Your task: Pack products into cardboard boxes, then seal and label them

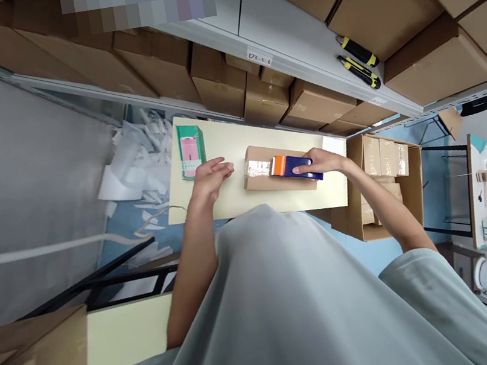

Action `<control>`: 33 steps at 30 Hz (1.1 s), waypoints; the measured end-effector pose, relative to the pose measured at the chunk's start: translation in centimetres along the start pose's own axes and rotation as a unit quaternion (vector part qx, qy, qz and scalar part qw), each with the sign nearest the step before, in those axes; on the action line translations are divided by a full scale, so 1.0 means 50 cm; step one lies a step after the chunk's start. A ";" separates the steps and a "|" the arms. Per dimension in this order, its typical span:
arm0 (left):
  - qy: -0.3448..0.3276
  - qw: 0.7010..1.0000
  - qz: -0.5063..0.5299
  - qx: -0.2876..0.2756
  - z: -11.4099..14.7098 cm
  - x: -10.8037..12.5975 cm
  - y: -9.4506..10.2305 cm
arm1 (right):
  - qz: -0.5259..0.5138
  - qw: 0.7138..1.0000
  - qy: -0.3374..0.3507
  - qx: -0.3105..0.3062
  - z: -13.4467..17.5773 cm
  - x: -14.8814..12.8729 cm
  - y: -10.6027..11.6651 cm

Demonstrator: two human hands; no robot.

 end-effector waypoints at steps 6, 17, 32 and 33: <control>-0.010 1.000 -0.029 -0.006 0.004 -0.053 -0.056 | 0.021 0.999 -0.002 0.027 0.001 -0.007 -0.004; -0.151 0.976 -0.156 0.019 0.050 -0.077 -0.085 | 0.022 0.998 0.001 0.051 0.005 0.007 -0.012; -0.166 0.951 -0.187 -0.184 0.142 -0.046 -0.100 | 0.025 0.998 0.014 0.049 -0.011 0.017 -0.012; -0.157 0.947 -0.204 -0.190 0.142 -0.045 -0.098 | 0.025 0.998 0.017 0.048 -0.012 0.018 -0.012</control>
Point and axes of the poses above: each hand's wrist, its own z-axis away from the middle knuckle, its own y-axis out of the back of the hand, x = y × z, the point moved 2 cm from there along -z, towards the middle knuckle, and after that the axes turned 10 degrees about -y, right-handed, at the moved point
